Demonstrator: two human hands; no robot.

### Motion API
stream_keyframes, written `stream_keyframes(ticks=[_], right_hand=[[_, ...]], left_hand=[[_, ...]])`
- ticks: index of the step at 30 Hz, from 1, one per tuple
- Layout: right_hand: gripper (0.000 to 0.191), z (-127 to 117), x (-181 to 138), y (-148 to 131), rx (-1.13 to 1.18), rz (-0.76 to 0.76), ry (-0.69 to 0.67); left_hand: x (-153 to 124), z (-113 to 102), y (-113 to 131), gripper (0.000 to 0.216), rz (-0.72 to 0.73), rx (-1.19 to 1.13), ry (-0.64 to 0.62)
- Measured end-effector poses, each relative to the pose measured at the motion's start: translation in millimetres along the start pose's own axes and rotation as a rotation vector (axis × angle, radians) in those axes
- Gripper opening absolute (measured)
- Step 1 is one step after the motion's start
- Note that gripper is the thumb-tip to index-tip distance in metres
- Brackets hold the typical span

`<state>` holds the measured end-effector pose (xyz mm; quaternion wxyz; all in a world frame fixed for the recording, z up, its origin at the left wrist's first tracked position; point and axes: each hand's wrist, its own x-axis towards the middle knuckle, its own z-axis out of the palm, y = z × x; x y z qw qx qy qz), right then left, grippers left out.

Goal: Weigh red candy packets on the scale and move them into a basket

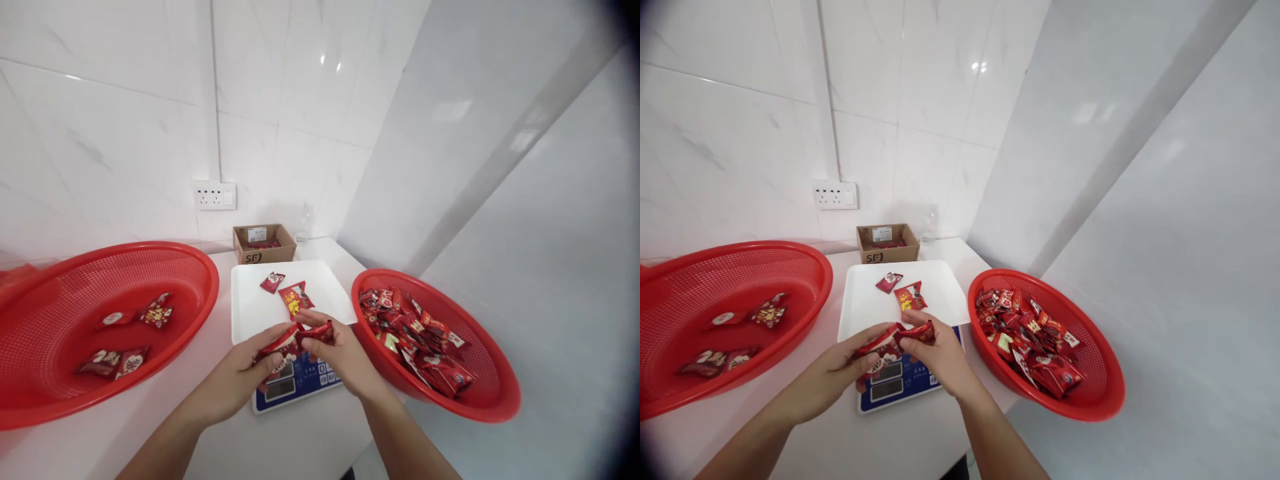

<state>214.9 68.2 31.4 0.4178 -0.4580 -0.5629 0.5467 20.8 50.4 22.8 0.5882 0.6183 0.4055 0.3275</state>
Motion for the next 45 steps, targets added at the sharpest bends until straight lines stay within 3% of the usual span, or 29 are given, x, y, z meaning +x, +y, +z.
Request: stream_keyframes(ticks=[2,5,7,10,15,18,21,26,31,35,42,45], right_hand=[[0.033,-1,-1,3,-0.036,-0.004,-0.004],[0.022,0,4,2,-0.134,-0.043,0.131],[0.024,1,13,-2,-0.162,-0.072,0.227],[0.031,1,31,-5,-0.115,-0.104,0.265],[0.046,-4,53,5,-0.098,-0.183,0.327],[0.039,-12,49,11,-0.170,-0.201,0.332],[0.026,-14,37,10,-0.356,-0.209,0.216],[0.027,9,25,7,-0.586,-0.260,-0.006],[0.035,30,39,10,-0.794,-0.484,-0.172],[0.040,26,50,9,-0.913,-0.559,-0.093],[0.042,-10,61,17,-1.057,-0.362,-0.067],[0.041,-14,61,18,-1.035,-0.378,-0.029]], left_hand=[[0,3,0,0.052,-0.013,0.039,0.003],[2,4,1,0.053,-0.041,0.108,0.127],[3,-1,2,0.053,-0.036,0.138,0.250],[2,-13,6,0.052,0.040,0.135,0.423],[-1,-27,8,0.053,0.138,0.085,0.561],[-1,-28,6,0.053,0.145,0.079,0.562],[0,-27,5,0.052,0.145,0.091,0.544],[0,-25,5,0.050,0.156,0.099,0.500],[-1,-26,3,0.048,0.177,0.100,0.485],[-1,-26,3,0.049,0.168,0.091,0.480],[-2,-26,7,0.046,0.185,0.136,0.476],[-3,-25,8,0.047,0.182,0.145,0.473]])
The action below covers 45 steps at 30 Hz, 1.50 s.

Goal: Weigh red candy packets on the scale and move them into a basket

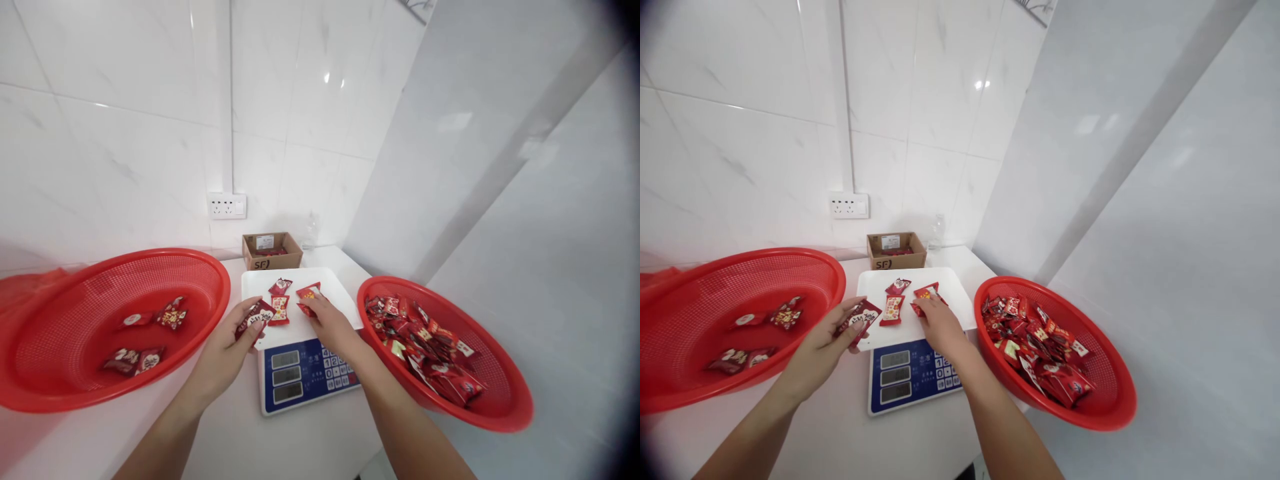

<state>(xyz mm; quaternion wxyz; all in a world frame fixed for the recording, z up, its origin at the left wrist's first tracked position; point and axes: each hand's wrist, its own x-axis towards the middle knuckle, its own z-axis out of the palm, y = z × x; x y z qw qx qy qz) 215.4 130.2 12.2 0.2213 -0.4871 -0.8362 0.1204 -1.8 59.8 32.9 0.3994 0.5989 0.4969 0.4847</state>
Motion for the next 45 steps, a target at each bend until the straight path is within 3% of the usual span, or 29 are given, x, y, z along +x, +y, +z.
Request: stream_keyframes(ticks=[5,8,12,17,23,25,30,37,41,45], right_hand=[[0.031,9,0,-26,0.068,-0.252,0.007],[0.024,16,3,-37,0.062,-0.303,-0.002],[0.025,11,2,-32,0.100,-0.207,0.020],[0.027,-3,-4,-13,0.251,0.037,0.112],[0.034,-2,3,5,0.165,0.213,0.229],[0.041,1,4,5,0.196,0.211,0.265],[0.028,7,3,3,0.252,0.124,0.293],[0.027,7,5,-11,-0.147,0.137,0.196],[0.034,7,9,-15,-0.138,0.118,0.124],[0.036,6,3,-14,-0.097,0.129,0.190]], left_hand=[[0,1,-1,0.047,0.003,0.012,0.008],[1,0,0,0.048,-0.005,0.020,0.027],[0,-1,2,0.049,-0.034,-0.007,0.022],[0,2,0,0.050,-0.066,-0.060,-0.011],[1,5,-4,0.048,-0.068,-0.067,-0.027],[1,5,-3,0.049,-0.078,-0.070,-0.018],[0,4,1,0.052,-0.085,-0.064,-0.002],[0,5,1,0.055,-0.094,-0.068,-0.009],[0,5,-1,0.055,-0.078,-0.042,-0.022],[1,4,-3,0.043,-0.053,-0.009,-0.029]])
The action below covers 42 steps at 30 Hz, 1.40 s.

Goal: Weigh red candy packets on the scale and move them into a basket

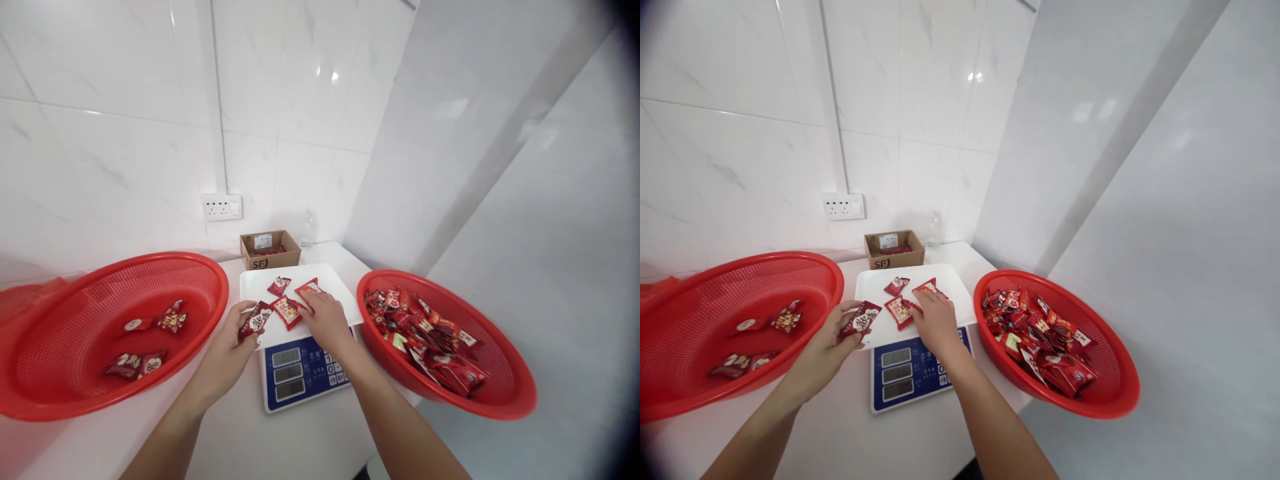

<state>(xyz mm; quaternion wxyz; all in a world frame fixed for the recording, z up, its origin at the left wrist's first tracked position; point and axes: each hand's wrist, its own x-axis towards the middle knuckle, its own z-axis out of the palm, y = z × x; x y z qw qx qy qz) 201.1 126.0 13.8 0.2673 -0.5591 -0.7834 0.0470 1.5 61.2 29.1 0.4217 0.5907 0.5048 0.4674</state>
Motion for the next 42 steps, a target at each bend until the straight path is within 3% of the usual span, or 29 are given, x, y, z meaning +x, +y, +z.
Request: stream_keyframes(ticks=[5,9,16,22,27,32,37,42], right_hand=[[0.031,-9,-29,-7,0.125,-0.066,0.114],[0.030,-10,-47,-15,0.174,-0.129,0.062],[0.037,-4,-29,-4,0.008,0.018,-0.070],[0.031,0,-26,-9,-0.030,-0.052,-0.053],[0.035,0,-22,-12,-0.090,0.007,-0.054],[0.031,1,-23,-21,-0.009,-0.111,-0.088],[0.032,1,-27,-18,0.061,-0.060,-0.087],[0.036,-16,-43,-19,0.386,-0.030,-0.081]], left_hand=[[-2,0,1,0.027,0.078,0.093,-0.122],[-6,3,5,0.030,0.122,0.147,-0.229],[-7,3,10,0.031,0.126,0.195,-0.194],[-5,1,7,0.029,0.126,0.183,-0.171],[-4,1,5,0.035,0.110,0.171,-0.199],[-3,0,4,0.035,0.123,0.173,-0.186],[-3,-1,4,0.033,0.126,0.190,-0.156],[-5,1,11,0.026,0.026,0.234,-0.223]])
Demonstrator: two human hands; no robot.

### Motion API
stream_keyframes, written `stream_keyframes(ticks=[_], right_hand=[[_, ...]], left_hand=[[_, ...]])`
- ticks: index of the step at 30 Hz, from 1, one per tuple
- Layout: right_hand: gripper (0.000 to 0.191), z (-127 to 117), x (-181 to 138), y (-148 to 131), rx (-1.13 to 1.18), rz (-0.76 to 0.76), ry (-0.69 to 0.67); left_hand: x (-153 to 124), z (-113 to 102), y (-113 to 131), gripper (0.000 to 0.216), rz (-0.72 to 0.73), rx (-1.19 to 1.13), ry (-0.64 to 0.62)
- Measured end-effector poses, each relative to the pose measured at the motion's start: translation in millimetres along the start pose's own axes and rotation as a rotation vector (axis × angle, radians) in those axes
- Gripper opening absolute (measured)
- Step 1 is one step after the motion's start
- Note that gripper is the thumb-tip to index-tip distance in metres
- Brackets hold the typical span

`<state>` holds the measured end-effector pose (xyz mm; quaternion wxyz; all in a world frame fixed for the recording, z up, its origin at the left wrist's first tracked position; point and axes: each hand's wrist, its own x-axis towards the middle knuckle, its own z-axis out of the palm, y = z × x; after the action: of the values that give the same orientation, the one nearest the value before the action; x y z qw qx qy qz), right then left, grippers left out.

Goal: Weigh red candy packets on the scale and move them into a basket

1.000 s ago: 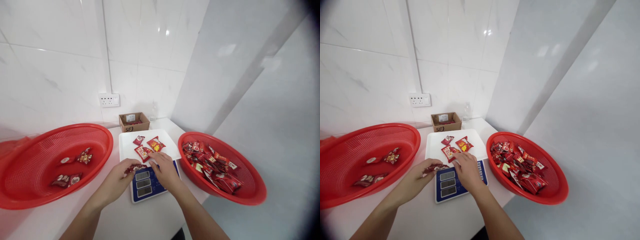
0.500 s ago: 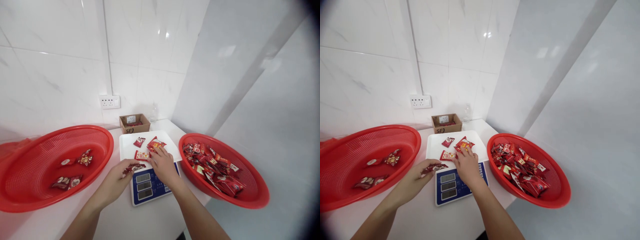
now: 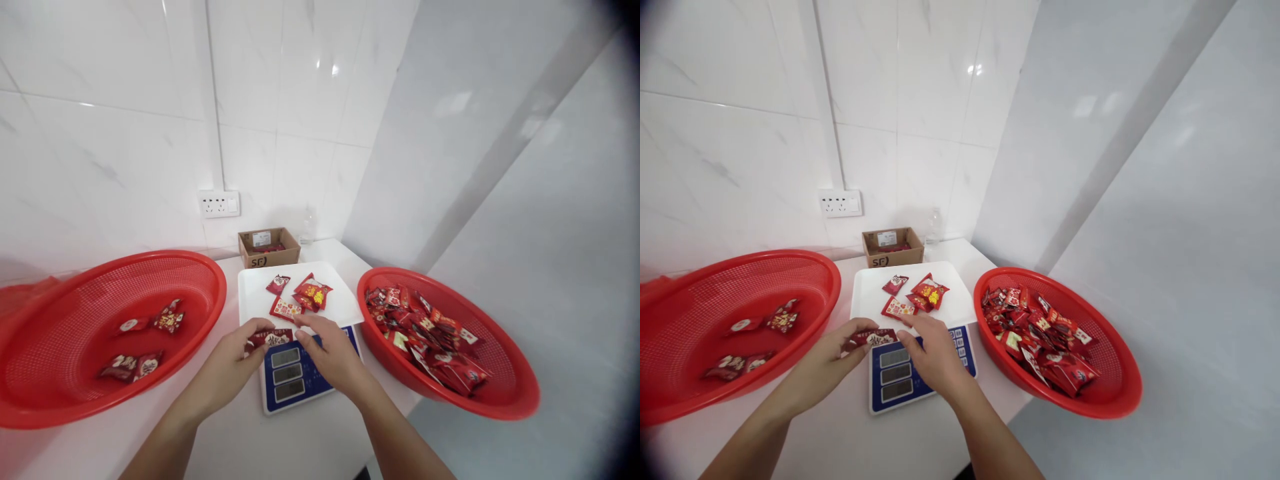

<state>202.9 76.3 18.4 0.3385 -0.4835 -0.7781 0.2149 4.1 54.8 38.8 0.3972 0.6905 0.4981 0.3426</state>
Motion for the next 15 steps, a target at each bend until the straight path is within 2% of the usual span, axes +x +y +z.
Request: stream_keyframes(ticks=[3,7,10,15], right_hand=[[0.040,-7,-13,-11,0.203,0.059,-0.071],[0.030,-11,-24,-23,0.238,0.038,-0.157],[0.021,-12,-27,-24,0.211,0.065,-0.129],[0.019,-17,-38,-25,0.194,0.048,-0.059]], left_hand=[[-1,2,4,0.023,-0.007,-0.017,-0.082],[-4,4,6,0.024,0.012,-0.044,-0.223],[-5,7,6,0.027,-0.014,-0.040,-0.302],[-6,18,6,0.034,-0.052,-0.112,-0.368]])
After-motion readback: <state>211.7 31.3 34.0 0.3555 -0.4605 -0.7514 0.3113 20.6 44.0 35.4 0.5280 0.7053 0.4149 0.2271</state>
